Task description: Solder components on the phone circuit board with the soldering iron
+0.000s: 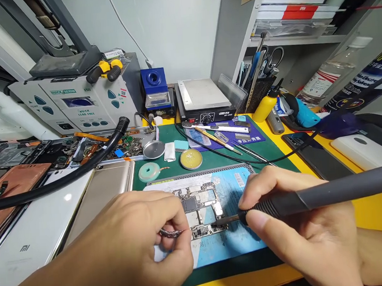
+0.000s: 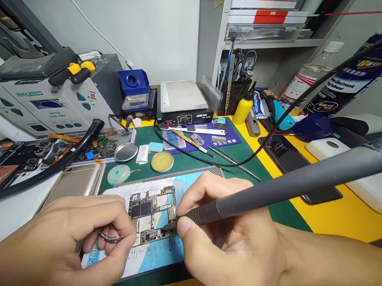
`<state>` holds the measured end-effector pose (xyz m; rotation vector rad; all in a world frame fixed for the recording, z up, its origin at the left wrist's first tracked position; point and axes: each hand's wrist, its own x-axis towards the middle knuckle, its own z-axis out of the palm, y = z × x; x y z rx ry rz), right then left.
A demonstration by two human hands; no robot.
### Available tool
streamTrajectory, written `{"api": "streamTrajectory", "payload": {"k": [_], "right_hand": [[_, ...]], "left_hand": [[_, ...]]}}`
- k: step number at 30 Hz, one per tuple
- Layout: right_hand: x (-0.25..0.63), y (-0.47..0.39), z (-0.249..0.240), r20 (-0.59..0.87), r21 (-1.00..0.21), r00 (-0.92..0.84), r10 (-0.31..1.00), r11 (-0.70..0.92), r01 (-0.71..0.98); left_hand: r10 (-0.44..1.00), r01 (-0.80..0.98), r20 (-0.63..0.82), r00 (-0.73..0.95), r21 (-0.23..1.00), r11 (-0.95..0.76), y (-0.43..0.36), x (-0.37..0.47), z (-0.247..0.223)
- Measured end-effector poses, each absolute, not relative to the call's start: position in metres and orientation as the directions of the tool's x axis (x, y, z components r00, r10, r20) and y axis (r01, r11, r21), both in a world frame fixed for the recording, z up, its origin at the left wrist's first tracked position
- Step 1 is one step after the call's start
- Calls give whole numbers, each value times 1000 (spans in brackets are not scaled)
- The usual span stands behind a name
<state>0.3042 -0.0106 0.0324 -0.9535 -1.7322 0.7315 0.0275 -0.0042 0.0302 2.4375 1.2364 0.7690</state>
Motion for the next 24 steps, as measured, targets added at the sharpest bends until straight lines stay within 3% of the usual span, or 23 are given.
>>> {"api": "streamTrajectory", "payload": {"k": [9,13,24], "right_hand": [[303,-22,21,508,-749,-127,852,510,423],[298,-23,21,522,-740,-102,847,509,440],[298,-26,30,511,-718,-90,855,482,503]], "left_hand": [[835,679,342,431,487,-550,-8,30,31],[873,748,257,415,450,-488,-10,28,34],[895,774,215,391,448,-447,-18,19,28]]}}
